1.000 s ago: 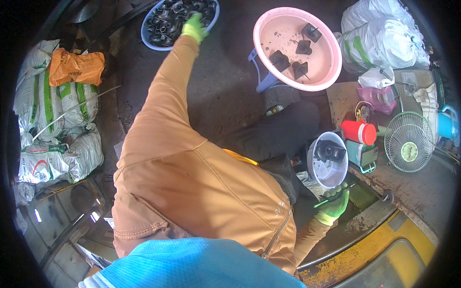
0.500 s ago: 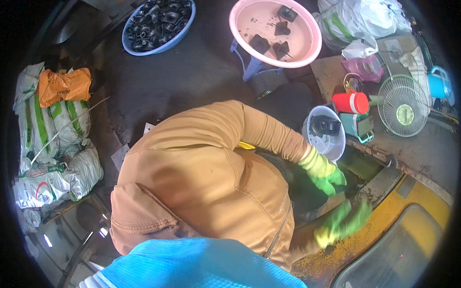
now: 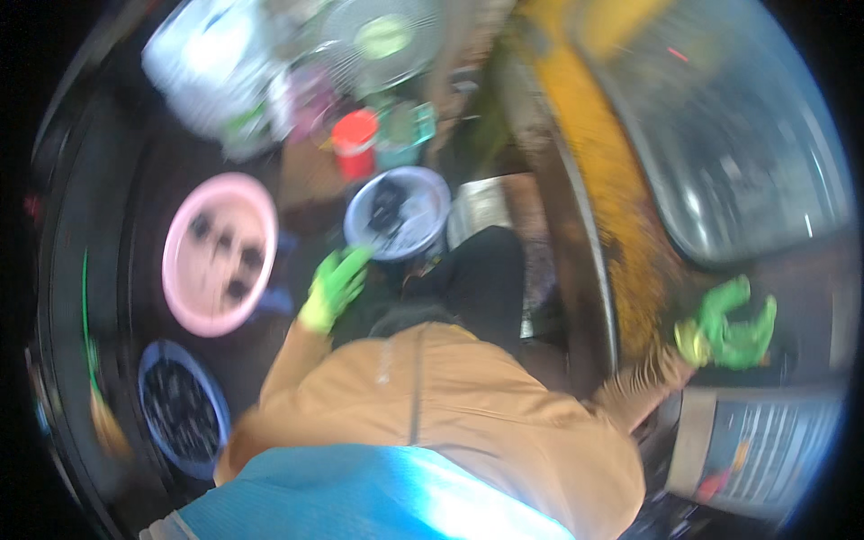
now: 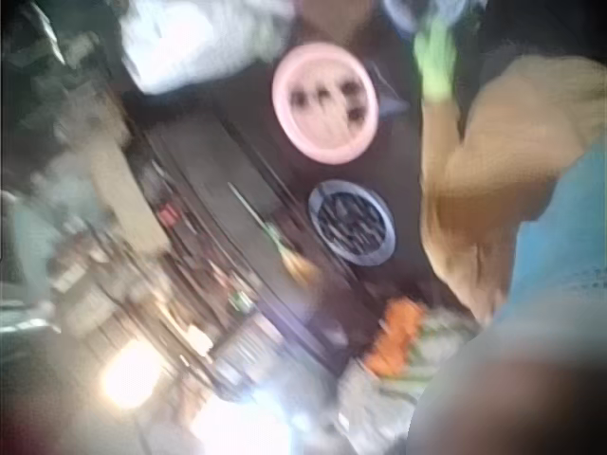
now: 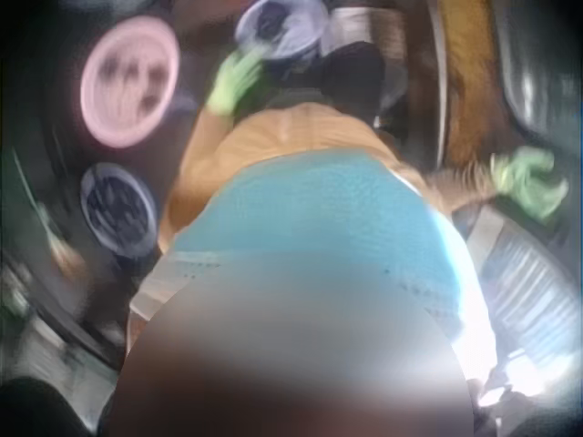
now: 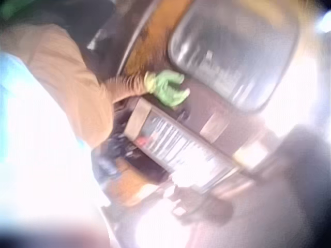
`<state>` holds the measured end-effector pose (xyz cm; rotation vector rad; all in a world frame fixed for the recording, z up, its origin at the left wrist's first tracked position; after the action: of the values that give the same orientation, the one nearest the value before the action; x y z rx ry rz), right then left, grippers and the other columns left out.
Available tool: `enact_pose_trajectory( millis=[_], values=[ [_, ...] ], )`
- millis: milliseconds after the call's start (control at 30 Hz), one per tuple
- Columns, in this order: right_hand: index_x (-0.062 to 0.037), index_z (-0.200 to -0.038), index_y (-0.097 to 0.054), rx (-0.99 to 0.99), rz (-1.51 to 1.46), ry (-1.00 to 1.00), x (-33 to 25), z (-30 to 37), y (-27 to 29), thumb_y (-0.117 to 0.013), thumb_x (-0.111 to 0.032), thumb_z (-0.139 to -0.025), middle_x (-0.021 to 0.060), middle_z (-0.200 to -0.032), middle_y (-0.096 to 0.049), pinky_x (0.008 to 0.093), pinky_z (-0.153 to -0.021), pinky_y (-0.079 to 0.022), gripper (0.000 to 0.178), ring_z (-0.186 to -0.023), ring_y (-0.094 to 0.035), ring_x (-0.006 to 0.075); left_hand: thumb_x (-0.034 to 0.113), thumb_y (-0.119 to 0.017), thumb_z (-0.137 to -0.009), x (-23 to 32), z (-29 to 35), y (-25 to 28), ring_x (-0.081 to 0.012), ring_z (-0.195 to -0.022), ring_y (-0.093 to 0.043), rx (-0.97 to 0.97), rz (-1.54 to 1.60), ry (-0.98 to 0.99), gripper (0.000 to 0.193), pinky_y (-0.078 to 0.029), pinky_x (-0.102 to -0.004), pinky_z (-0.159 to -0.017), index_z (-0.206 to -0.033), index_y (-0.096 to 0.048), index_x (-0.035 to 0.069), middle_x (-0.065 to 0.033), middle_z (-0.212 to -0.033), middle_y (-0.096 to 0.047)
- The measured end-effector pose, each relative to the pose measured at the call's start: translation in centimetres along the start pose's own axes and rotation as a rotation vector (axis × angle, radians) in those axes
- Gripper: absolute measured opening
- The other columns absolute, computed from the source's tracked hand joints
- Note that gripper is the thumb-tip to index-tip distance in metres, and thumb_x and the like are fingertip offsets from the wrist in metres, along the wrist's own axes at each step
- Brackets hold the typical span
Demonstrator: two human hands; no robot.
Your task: The person sits on the floor and repeatedly picks up small black plastic components from a blue basin. They insert a smaller piece into a larger housing, then place the assembled unit into a white bucket. The person continues this repetitive assembly process throughout the clip.
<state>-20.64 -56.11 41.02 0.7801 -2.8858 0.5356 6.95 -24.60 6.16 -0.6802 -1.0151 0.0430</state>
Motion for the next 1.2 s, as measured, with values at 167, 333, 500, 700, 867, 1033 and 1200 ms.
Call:
enact_pose_trajectory(
  millis=[167,333,500,700,867,1033,1200],
  values=[
    [-0.0036,-0.112,-0.062,-0.034,0.356,0.026,5.5,-3.4,2.5,-0.082,-0.025,-0.074,0.0093,-0.102,-0.064,0.0406,-0.083,-0.051,0.048,-0.097,-0.061,0.0275,0.022,-0.069,-0.091,2.8,1.2,6.4,-0.0041,-0.047,-0.04,0.259,-0.307,0.007,0.017,-0.03,-0.0206,-0.041,-0.101,-0.069,0.008,0.005,-0.064,-0.049],
    [-0.004,-0.126,-0.056,-0.2,-0.14,-0.486,11.3,-0.7,1.9,-0.076,-0.016,-0.083,0.0118,-0.115,-0.059,0.0342,-0.085,-0.05,0.048,-0.099,-0.06,0.0221,0.021,-0.064,-0.095,3.3,-2.2,8.1,-0.0064,-0.052,-0.05,0.213,-0.297,-0.012,0.023,-0.037,-0.0184,-0.042,-0.109,-0.066,0.004,-0.0009,-0.075,-0.06],
    [-0.001,-0.132,-0.049,0.04,-0.741,-0.598,11.9,1.4,1.4,-0.063,0.003,-0.087,0.0119,-0.123,-0.056,0.0309,-0.093,-0.048,0.048,-0.109,-0.057,0.0192,0.026,-0.061,-0.097,3.2,-7.0,2.1,-0.0074,-0.054,-0.055,-0.069,-0.331,-0.092,0.032,-0.035,-0.0174,-0.041,-0.118,-0.063,0.003,-0.0025,-0.083,-0.065],
    [-0.0055,-0.119,-0.051,0.002,-0.565,-0.66,8.0,2.0,-1.2,-0.057,0.0,-0.092,0.0053,-0.104,-0.057,0.0269,-0.074,-0.05,0.028,-0.09,-0.058,0.0136,0.026,-0.056,-0.098,2.9,-9.0,-15.3,-0.0157,-0.079,-0.063,-0.686,-0.411,-0.12,0.041,-0.049,-0.0261,-0.068,-0.125,-0.057,-0.005,-0.0112,-0.102,-0.067],
    [-0.0054,-0.125,-0.032,-0.117,-0.46,-0.364,1.1,0.0,-7.3,-0.064,-0.006,-0.087,0.0104,-0.096,-0.054,0.0358,-0.064,-0.051,0.05,-0.065,-0.057,0.0189,0.012,-0.047,-0.102,3.7,-6.8,-33.0,-0.0247,-0.119,-0.056,-1.204,-0.252,-0.309,0.038,-0.042,-0.0376,-0.104,-0.135,-0.049,-0.005,-0.0187,-0.129,-0.058],
    [-0.0044,-0.091,-0.058,-0.257,-0.702,-0.427,2.8,-1.5,-11.9,-0.069,-0.014,-0.082,0.0116,-0.066,-0.061,0.0383,-0.061,-0.051,0.016,-0.062,-0.063,0.0272,0.008,-0.048,-0.101,5.4,-5.4,-44.8,-0.0244,-0.135,-0.042,-1.193,-0.203,-0.47,0.048,-0.03,-0.0367,-0.114,-0.146,-0.036,-0.003,-0.0168,-0.146,-0.045],
    [-0.0075,-0.102,-0.063,-0.16,-0.696,-0.919,10.4,0.5,-25.3,-0.061,-0.027,-0.092,0.0135,-0.092,-0.067,0.0364,-0.072,-0.05,0.022,-0.077,-0.064,0.0271,0.016,-0.057,-0.099,5.7,-8.4,-48.5,-0.0104,-0.104,-0.053,-0.995,-0.228,-0.464,0.057,-0.042,-0.0245,-0.088,-0.15,-0.034,0.006,-0.0046,-0.127,-0.056]
  ],
)
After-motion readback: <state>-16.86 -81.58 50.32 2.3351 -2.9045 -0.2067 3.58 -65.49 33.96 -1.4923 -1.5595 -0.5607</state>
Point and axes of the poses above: each hand's wrist, its own z-axis away from the middle knuckle, its own y-axis out of the back of the hand, x = y × z, the point moved 6 cm from there along -z, towards the middle knuckle
